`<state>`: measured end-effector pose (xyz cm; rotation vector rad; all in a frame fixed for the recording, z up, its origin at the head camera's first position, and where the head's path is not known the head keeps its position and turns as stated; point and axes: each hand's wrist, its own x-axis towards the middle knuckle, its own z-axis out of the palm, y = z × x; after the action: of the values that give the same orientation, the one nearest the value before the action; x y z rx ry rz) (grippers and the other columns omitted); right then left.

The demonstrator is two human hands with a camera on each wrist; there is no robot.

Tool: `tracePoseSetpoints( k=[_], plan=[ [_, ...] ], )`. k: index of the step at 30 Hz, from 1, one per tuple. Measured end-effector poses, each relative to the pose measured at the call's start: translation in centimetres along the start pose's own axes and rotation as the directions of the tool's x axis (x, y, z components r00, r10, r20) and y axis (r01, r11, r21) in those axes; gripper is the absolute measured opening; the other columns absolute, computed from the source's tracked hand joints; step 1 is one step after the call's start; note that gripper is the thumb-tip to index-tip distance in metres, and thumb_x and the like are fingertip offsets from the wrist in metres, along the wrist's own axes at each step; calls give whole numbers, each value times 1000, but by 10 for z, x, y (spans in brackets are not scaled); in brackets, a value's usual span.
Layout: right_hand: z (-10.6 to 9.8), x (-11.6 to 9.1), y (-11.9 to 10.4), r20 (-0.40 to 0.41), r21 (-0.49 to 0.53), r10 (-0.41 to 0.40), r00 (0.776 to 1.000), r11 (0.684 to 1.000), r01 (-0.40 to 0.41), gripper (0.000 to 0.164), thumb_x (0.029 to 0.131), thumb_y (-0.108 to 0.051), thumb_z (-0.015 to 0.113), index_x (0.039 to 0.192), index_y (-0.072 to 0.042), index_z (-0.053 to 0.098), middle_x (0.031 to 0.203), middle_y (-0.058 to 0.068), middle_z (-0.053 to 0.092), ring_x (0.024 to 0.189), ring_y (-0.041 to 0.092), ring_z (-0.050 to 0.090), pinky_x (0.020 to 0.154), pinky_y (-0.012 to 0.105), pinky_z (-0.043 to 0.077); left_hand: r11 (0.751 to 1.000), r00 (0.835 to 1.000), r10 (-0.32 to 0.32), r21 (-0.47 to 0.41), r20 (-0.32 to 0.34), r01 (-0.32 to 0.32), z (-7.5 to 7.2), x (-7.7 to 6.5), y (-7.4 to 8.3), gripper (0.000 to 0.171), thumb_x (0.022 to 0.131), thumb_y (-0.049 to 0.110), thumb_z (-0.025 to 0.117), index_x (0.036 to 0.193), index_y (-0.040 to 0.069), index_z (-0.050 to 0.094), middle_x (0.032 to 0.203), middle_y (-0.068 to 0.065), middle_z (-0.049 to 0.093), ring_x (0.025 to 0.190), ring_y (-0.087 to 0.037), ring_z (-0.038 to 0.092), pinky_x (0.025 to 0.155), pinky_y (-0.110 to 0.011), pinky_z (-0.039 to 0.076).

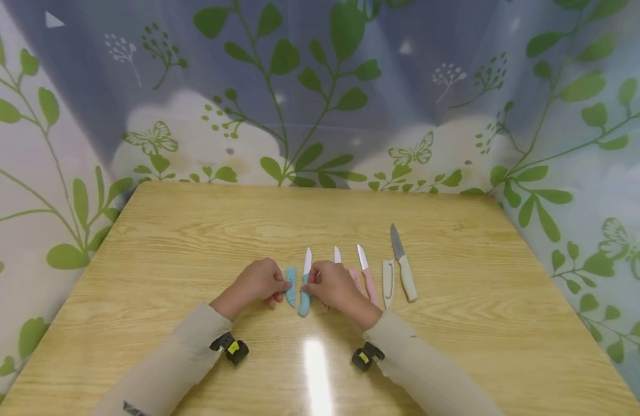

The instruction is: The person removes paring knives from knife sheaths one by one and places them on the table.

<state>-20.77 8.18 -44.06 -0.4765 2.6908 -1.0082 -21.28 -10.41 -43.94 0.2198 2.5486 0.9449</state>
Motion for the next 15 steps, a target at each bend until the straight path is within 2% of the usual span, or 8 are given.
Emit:
tracePoseSetpoints(
  k=[6, 11, 15],
  plan=[
    [-3, -1, 1, 9, 6, 0, 1000, 1000, 0, 21, 85, -16, 72, 75, -10, 54, 46, -3, 48, 30, 5, 42, 31, 17, 31, 1000, 1000, 8, 22, -20, -8, 0, 0, 4, 40, 91, 24, 64, 55, 7, 64, 48, -2, 61, 42, -15, 59, 49, -24, 43],
    [-4, -2, 3, 6, -7, 9, 1000, 1000, -9, 21, 86, -17, 70, 75, -11, 54, 43, -3, 48, 30, 5, 41, 31, 17, 29, 998, 998, 27, 64, -64, -23, 0, 0, 5, 58, 98, 41, 50, 53, 7, 64, 47, -5, 61, 42, -16, 57, 47, -26, 41],
    [-6, -3, 3, -7, -8, 6, 1000, 1000, -6, 20, 87, -19, 68, 74, -11, 55, 41, -2, 50, 30, 6, 42, 31, 18, 28, 995, 994, 40, 95, -98, -30, -2, 0, 5, 65, 99, 47, 43, 52, 7, 64, 45, -5, 60, 41, -16, 52, 46, -27, 38]
  ],
)
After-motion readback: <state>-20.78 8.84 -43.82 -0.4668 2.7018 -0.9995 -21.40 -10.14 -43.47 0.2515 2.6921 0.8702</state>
